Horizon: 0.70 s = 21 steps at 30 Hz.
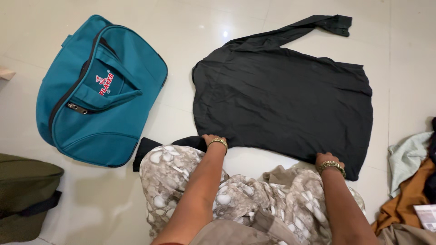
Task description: The person buttons a black long-sleeved shirt and folds it by hand while sitting on the floor.
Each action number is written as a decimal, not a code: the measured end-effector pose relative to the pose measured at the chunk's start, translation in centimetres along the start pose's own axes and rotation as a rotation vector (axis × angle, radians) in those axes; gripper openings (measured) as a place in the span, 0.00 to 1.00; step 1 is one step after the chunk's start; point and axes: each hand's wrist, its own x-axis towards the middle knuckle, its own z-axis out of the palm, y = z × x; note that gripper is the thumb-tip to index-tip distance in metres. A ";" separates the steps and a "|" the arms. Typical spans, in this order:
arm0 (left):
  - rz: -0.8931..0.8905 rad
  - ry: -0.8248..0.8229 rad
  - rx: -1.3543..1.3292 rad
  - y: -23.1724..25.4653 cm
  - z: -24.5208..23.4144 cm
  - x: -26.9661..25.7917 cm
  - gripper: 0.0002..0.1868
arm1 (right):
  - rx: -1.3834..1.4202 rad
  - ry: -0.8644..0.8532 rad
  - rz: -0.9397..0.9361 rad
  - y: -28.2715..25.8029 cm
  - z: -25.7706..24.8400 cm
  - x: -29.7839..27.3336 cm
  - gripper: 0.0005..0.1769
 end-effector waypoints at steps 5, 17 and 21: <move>-0.001 -0.206 -0.091 -0.7 -3.8 -2.1 0.39 | -0.053 -0.059 0.056 -0.3 -2.0 -2.3 0.23; 0.054 0.003 -0.100 -2.2 -2.1 3.1 0.30 | 0.177 -0.137 -0.173 0.3 1.8 4.0 0.31; -0.154 -0.190 -0.091 -2.5 -3.7 3.4 0.33 | 0.159 -0.224 -0.125 1.9 2.3 4.8 0.30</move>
